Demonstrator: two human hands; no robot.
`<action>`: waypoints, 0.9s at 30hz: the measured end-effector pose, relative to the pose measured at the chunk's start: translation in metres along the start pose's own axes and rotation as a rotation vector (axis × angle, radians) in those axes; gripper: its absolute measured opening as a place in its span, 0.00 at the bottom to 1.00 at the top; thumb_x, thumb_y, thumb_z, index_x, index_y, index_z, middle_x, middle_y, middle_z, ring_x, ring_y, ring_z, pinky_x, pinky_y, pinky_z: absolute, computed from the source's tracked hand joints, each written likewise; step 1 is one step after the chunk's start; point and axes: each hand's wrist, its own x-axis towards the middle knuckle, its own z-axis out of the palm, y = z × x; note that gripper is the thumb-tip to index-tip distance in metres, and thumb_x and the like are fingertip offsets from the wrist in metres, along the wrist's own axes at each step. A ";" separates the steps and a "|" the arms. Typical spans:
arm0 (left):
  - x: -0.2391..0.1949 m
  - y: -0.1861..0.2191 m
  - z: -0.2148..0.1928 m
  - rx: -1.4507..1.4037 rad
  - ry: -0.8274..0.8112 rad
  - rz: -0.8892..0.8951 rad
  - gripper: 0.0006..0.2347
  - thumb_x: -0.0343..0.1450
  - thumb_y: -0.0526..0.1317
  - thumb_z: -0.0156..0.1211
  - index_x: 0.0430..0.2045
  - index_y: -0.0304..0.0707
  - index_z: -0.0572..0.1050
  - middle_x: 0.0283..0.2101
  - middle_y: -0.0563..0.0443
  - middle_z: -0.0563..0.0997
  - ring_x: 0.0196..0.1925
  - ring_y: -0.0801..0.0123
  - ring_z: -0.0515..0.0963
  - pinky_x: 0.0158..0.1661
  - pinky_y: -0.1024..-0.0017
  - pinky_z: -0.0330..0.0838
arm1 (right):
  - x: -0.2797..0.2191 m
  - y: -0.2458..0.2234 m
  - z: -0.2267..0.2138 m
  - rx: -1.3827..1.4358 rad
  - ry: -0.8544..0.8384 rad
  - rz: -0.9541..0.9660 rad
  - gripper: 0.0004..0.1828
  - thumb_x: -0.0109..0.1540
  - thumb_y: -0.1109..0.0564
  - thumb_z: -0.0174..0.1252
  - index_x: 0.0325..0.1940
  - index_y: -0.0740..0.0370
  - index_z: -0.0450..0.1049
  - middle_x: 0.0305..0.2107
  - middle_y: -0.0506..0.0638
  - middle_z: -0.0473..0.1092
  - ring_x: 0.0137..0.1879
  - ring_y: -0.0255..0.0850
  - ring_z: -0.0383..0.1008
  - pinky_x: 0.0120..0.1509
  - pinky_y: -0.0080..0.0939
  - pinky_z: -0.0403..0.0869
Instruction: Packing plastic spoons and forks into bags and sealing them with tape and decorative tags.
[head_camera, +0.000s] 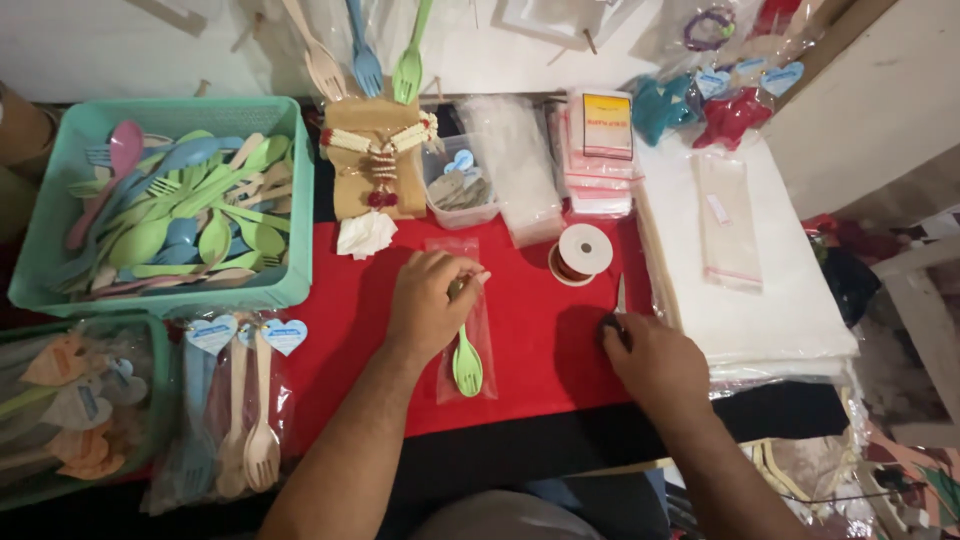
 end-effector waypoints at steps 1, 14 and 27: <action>0.000 0.001 -0.001 -0.001 0.010 -0.006 0.05 0.67 0.36 0.70 0.30 0.40 0.79 0.34 0.51 0.80 0.36 0.57 0.79 0.39 0.59 0.71 | -0.001 -0.006 -0.005 -0.039 -0.006 -0.009 0.15 0.63 0.44 0.59 0.47 0.53 0.79 0.36 0.56 0.78 0.41 0.58 0.79 0.46 0.58 0.76; 0.001 0.008 -0.002 -0.012 0.056 -0.007 0.05 0.67 0.37 0.70 0.30 0.40 0.79 0.32 0.51 0.81 0.36 0.55 0.79 0.38 0.59 0.70 | 0.036 -0.048 -0.004 -0.035 0.401 -0.449 0.23 0.62 0.53 0.58 0.61 0.58 0.75 0.57 0.51 0.73 0.57 0.51 0.72 0.62 0.52 0.70; 0.000 0.005 0.001 -0.012 0.055 -0.029 0.07 0.65 0.34 0.67 0.34 0.38 0.79 0.33 0.50 0.83 0.35 0.56 0.80 0.38 0.61 0.70 | 0.074 -0.082 0.055 1.005 -0.326 -0.123 0.16 0.66 0.46 0.58 0.46 0.62 0.76 0.34 0.51 0.77 0.38 0.37 0.77 0.44 0.37 0.75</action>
